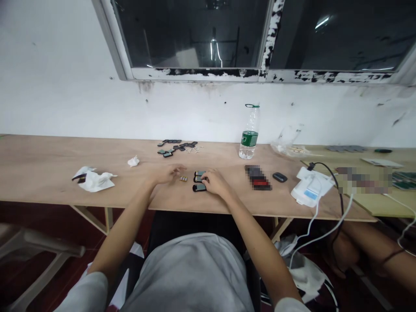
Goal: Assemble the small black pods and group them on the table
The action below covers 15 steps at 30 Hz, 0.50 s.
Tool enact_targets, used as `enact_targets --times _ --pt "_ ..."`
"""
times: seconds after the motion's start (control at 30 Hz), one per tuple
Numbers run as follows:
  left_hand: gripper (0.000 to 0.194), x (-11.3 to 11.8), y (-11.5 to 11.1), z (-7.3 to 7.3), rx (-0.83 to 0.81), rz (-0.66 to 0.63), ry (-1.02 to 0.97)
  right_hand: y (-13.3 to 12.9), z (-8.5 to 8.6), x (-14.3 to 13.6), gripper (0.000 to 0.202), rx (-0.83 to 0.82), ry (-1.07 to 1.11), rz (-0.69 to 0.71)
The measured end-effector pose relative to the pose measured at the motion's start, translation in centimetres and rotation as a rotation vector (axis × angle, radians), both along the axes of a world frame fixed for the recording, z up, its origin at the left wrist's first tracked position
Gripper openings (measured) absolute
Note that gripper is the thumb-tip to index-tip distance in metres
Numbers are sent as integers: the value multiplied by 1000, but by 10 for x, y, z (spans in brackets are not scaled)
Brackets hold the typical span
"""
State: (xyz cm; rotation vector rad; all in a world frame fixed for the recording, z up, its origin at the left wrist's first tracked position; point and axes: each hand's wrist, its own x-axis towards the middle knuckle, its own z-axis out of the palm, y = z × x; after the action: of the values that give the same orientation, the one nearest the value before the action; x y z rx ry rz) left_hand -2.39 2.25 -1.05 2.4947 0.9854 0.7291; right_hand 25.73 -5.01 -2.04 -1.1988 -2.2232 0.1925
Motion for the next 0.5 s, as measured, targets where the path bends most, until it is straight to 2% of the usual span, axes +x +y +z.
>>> enact_targets --times 0.37,0.5 --pt "35 3 -2 2 41 44 46 0 1 2 12 -88 89 -7" --pt "35 5 -6 5 60 47 37 4 -1 4 28 -97 188 34"
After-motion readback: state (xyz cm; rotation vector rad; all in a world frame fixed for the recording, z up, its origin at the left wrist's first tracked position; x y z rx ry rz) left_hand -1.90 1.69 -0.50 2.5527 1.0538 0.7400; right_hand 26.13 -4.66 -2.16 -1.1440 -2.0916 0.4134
